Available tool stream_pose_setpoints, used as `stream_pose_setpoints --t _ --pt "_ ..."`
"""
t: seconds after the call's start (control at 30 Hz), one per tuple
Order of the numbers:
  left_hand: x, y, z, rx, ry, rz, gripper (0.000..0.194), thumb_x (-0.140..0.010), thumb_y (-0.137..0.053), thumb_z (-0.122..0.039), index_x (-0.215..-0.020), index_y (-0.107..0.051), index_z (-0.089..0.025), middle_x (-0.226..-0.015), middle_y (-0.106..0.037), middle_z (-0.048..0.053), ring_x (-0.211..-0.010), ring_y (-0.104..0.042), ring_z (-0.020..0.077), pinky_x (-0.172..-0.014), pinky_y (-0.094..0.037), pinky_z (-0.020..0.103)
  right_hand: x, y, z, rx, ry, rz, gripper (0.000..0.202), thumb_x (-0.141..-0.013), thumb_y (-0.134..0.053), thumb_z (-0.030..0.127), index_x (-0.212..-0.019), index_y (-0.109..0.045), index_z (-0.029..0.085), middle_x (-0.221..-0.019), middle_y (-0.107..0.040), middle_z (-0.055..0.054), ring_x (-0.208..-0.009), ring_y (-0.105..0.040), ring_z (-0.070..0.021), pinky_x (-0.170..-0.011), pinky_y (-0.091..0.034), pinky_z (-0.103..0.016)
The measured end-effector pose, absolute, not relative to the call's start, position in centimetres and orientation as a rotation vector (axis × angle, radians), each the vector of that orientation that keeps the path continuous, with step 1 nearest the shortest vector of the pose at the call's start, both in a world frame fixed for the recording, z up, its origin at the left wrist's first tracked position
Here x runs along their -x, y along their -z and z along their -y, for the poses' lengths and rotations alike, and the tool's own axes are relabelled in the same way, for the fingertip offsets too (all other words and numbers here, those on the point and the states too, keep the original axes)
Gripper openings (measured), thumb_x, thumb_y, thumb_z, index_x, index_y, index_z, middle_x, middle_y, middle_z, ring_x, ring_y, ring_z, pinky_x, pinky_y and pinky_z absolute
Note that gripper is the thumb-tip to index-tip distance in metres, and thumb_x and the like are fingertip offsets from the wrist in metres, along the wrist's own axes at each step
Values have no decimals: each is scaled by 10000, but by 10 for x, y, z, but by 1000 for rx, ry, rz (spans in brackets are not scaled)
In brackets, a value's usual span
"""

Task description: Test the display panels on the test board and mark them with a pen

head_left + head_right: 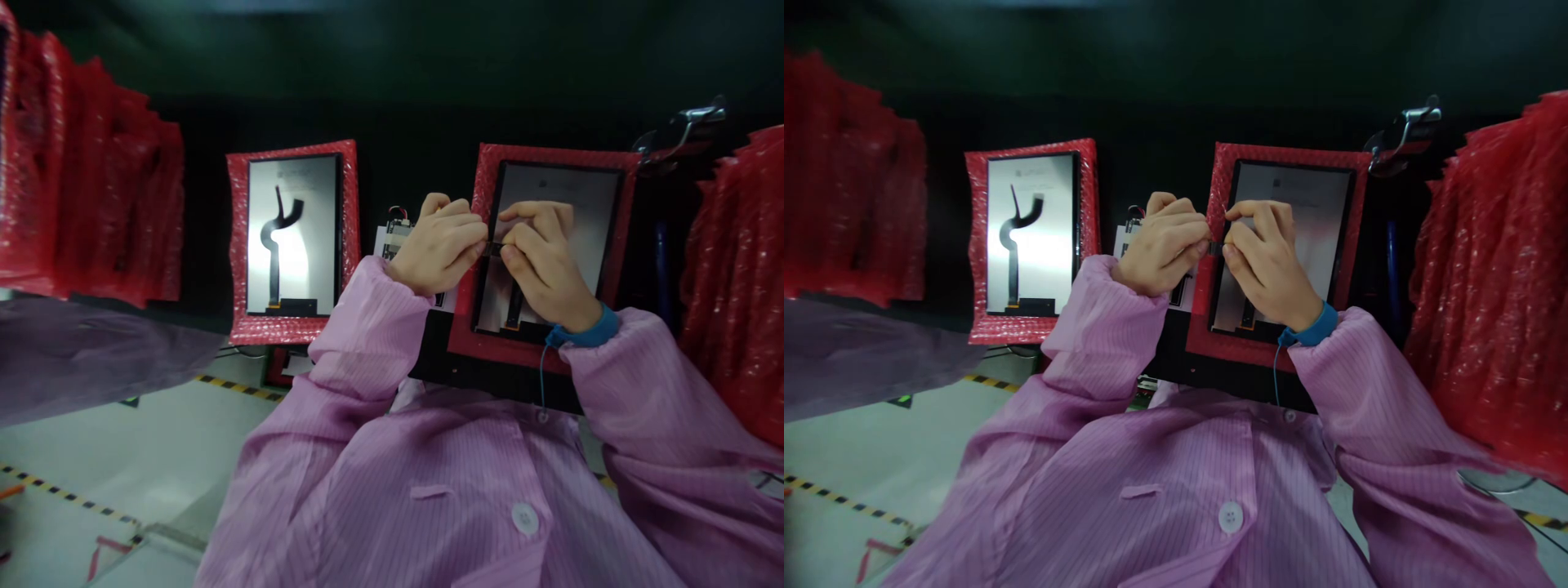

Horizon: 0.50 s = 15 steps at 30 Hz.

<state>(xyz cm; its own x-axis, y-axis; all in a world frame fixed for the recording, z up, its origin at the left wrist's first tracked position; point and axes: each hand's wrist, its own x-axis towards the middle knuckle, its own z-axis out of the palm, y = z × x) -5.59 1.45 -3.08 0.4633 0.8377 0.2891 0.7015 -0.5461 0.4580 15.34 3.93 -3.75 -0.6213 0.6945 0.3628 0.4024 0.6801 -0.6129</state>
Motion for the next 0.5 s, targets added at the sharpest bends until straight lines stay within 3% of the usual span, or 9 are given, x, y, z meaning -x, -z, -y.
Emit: stream_pose_setpoints --t 0.5 --pt "53 31 -13 -2450 -677 -1347 417 -1069 -268 -379 -788 -525 -209 -771 -586 13 -903 -560 218 -1004 -348 485 -152 38 -38 931 -599 2375 253 -1004 -389 336 -908 -581 203 -1268 -576 -109 -1218 -463 -322 -1075 -361 -597"
